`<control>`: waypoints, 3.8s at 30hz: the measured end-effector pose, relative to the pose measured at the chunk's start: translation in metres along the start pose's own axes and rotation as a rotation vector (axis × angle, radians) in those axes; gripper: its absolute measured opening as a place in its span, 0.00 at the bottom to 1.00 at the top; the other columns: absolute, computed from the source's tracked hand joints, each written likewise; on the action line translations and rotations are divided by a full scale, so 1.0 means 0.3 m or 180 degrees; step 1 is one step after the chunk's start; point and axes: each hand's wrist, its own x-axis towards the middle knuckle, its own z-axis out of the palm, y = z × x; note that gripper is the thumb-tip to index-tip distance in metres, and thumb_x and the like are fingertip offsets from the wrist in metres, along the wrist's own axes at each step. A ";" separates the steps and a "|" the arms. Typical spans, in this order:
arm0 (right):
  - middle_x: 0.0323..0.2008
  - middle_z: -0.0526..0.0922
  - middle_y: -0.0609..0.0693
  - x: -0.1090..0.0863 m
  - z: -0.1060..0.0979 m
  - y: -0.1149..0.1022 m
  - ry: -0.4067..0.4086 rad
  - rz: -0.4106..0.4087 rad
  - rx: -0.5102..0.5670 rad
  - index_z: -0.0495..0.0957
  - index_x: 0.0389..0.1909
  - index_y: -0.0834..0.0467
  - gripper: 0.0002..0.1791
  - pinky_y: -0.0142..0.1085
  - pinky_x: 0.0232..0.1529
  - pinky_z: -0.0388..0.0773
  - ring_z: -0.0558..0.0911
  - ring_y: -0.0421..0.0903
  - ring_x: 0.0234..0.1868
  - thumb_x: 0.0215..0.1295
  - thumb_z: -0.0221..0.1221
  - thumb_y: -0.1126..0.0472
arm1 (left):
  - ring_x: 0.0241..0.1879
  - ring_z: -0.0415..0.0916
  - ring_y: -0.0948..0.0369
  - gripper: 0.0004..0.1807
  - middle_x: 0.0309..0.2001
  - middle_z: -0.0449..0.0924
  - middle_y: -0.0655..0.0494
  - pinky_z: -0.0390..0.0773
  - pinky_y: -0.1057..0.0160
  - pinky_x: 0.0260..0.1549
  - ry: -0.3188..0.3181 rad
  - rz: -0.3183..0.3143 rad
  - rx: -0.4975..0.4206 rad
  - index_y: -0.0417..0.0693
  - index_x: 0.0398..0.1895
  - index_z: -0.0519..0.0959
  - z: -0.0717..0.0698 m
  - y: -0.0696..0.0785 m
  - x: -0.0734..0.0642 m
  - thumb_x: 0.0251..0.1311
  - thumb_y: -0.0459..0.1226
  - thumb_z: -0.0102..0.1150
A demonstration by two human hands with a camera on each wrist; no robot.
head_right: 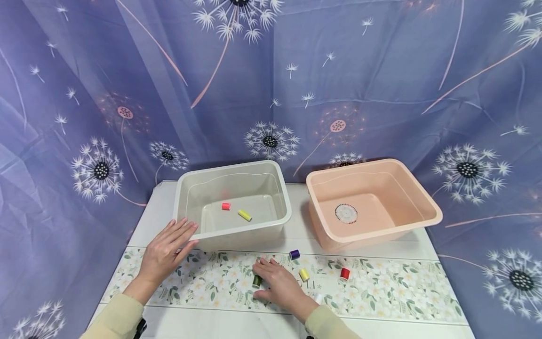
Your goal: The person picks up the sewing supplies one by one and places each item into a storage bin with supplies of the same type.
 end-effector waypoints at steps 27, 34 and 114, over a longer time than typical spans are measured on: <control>0.65 0.85 0.56 0.015 0.039 0.014 0.0072 0.0073 0.0105 0.83 0.66 0.59 0.27 0.54 0.72 0.77 0.83 0.54 0.68 0.68 0.73 0.55 | 0.57 0.87 0.44 0.34 0.54 0.90 0.44 0.83 0.38 0.62 0.0002 -0.0013 0.0021 0.43 0.58 0.88 0.005 0.006 0.000 0.83 0.60 0.43; 0.65 0.84 0.57 0.010 0.003 0.013 -0.0014 0.0116 0.0197 0.83 0.66 0.58 0.26 0.54 0.73 0.77 0.82 0.56 0.68 0.69 0.72 0.54 | 0.58 0.86 0.44 0.35 0.54 0.90 0.44 0.83 0.38 0.62 -0.0008 -0.0038 0.0026 0.42 0.58 0.88 0.003 0.007 0.001 0.83 0.61 0.43; 0.62 0.85 0.60 0.428 -0.663 -0.055 0.0183 -0.0799 -0.0086 0.85 0.64 0.60 0.23 0.56 0.68 0.81 0.83 0.66 0.64 0.71 0.71 0.56 | 0.58 0.86 0.44 0.36 0.54 0.90 0.44 0.83 0.38 0.63 -0.0106 0.0004 0.0082 0.42 0.58 0.88 -0.010 0.005 0.005 0.83 0.61 0.41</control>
